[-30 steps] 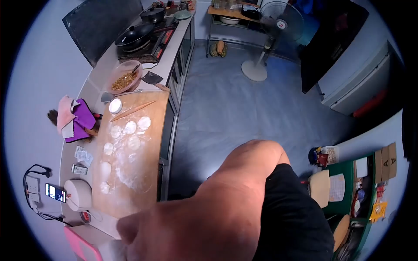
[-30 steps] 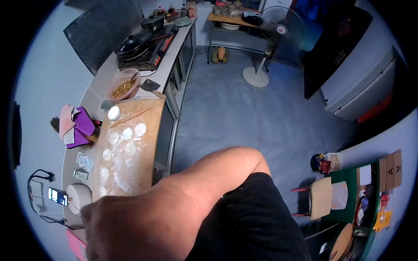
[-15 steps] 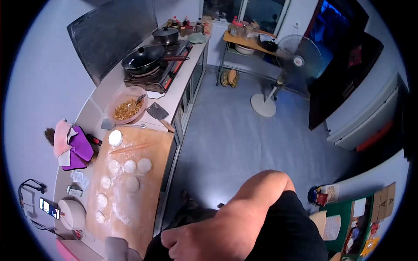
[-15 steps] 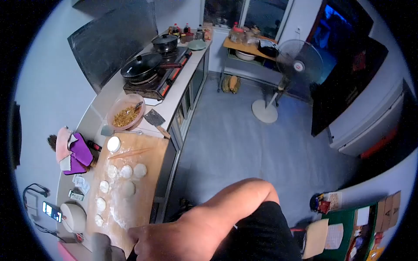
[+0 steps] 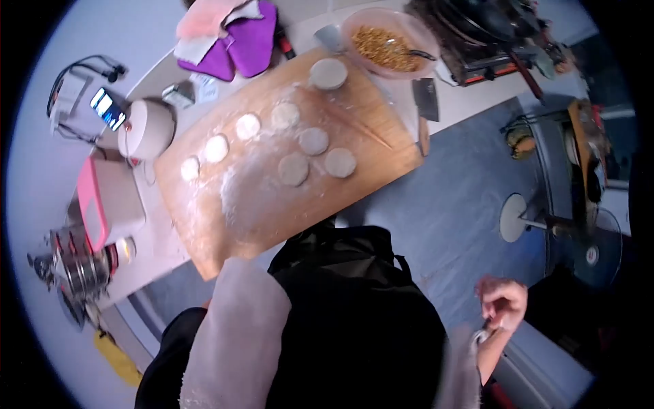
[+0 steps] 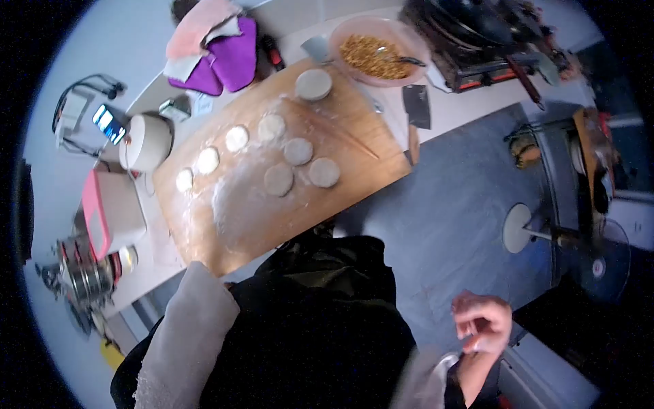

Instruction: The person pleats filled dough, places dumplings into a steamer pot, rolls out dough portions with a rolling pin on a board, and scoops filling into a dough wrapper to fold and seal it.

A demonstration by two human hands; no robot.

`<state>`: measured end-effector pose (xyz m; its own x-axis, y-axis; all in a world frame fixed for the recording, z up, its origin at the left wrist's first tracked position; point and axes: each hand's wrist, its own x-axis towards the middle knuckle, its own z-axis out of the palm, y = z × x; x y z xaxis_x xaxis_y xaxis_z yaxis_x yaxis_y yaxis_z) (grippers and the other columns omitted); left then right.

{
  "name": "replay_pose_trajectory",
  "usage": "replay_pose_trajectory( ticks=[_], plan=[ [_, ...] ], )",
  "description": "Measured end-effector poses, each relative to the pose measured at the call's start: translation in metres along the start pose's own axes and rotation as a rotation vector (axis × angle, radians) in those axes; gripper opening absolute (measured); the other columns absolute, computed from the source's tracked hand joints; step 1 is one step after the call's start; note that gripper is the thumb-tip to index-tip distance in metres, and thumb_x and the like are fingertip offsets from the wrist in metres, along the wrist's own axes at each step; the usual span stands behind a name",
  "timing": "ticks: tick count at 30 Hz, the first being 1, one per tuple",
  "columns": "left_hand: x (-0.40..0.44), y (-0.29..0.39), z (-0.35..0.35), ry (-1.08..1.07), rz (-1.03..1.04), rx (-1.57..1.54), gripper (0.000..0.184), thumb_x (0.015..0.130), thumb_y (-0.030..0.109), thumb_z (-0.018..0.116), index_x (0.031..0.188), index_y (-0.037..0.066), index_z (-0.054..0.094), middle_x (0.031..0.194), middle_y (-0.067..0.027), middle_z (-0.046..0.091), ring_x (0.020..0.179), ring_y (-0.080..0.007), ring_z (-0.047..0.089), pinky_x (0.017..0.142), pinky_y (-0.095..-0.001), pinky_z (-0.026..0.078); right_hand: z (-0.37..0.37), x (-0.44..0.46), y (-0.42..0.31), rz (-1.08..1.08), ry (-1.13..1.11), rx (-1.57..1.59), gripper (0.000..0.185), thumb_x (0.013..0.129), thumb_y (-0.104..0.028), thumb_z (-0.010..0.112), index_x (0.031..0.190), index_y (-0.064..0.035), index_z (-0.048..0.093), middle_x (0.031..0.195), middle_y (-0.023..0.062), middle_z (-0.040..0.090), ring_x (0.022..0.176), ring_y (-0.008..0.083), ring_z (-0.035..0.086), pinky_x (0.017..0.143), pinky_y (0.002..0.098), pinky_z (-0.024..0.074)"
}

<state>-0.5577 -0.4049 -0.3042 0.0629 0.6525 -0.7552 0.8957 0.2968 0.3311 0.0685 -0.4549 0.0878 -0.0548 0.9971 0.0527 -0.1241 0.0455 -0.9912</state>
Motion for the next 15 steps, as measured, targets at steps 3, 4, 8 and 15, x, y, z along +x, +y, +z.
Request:
replay_pose_trajectory(
  ticks=[3,4,8,15],
  plan=[
    [-0.04,-0.012,0.025,0.003,-0.076,0.002,0.027,0.095,0.022,0.05,0.113,0.006,0.063,0.105,-0.0202,0.065,0.098,-0.036,0.063,0.088,-0.0402,0.049,-0.021,0.02,0.061,0.192,0.193,0.248,0.048,0.082,-0.034,0.073,0.108,0.0048,0.061,0.058,-0.0001,0.05,0.051,0.0119,0.048,0.061,0.0336,0.0406],
    [-0.052,-0.008,0.027,0.027,-0.094,-0.004,0.027,0.095,0.022,0.05,0.113,0.006,0.063,0.105,-0.0202,0.065,0.098,-0.0359,0.063,0.088,-0.0402,0.05,-0.027,0.035,0.078,0.254,0.235,0.207,0.037,0.088,-0.025,0.065,0.11,0.0049,0.06,0.064,0.0018,0.052,0.056,0.0122,0.047,0.063,0.0315,0.0407],
    [-0.105,0.124,-0.031,0.339,-0.146,-0.311,0.03,0.093,0.019,0.053,0.119,0.006,0.06,0.112,-0.0202,0.063,0.106,-0.0348,0.06,0.093,-0.0395,0.047,-0.049,0.085,0.134,0.584,0.209,0.119,0.025,0.091,-0.013,0.058,0.109,0.0042,0.06,0.073,0.0023,0.054,0.066,0.0111,0.047,0.064,0.0255,0.039],
    [-0.033,0.329,-0.053,0.749,0.404,0.061,0.08,0.082,0.027,0.07,0.143,-0.004,0.03,0.148,-0.0274,0.032,0.139,-0.0424,0.028,0.116,-0.0485,0.021,-0.098,0.13,0.147,0.688,-0.028,-0.055,0.023,0.092,-0.013,0.057,0.107,0.0038,0.061,0.074,0.0021,0.055,0.069,0.0106,0.049,0.063,0.0244,0.0386]
  ],
)
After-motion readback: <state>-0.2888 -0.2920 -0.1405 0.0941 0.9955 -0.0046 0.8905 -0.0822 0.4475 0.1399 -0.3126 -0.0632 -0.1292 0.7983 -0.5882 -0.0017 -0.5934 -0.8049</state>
